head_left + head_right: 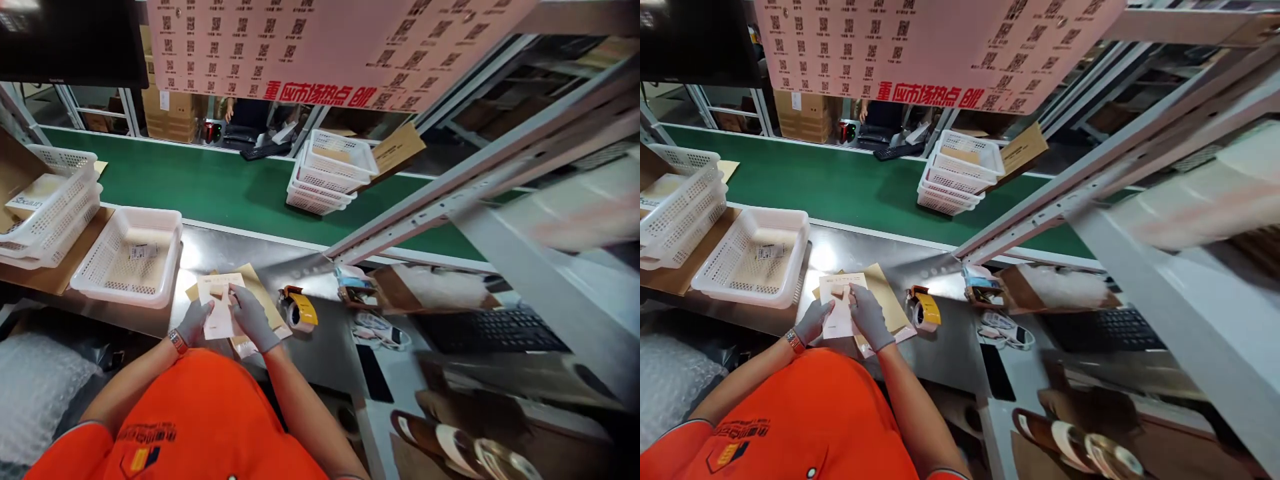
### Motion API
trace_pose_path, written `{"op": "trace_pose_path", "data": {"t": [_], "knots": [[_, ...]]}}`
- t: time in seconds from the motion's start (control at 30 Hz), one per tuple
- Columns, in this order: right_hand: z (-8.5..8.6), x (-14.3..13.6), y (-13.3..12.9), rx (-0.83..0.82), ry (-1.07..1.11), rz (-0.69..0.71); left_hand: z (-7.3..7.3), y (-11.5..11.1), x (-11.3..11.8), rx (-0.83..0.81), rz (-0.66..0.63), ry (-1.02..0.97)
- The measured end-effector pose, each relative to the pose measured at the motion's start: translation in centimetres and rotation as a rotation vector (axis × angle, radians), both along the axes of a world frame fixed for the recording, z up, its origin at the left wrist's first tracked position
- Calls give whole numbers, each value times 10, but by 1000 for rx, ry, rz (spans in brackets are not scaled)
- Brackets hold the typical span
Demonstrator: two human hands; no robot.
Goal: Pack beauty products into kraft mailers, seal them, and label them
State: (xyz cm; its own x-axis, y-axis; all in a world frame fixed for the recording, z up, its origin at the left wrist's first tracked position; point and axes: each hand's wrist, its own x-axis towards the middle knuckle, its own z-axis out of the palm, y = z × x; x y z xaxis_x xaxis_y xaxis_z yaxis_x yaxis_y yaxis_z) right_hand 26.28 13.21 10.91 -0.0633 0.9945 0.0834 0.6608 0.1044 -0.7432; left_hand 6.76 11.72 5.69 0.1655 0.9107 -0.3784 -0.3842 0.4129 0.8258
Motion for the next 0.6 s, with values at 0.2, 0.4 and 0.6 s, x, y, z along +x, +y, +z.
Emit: {"op": "trace_pose_path", "data": {"t": [0.2,0.4,0.6], "knots": [[-24,23,-6,-98,156,-336,3,0,-2,-14,0,-129],[-30,38,-5,-365,601,-140,13,1,3,-5,-134,-84],[-12,67,3,-525,681,48,29,37,-24,-20,-107,131]]}}
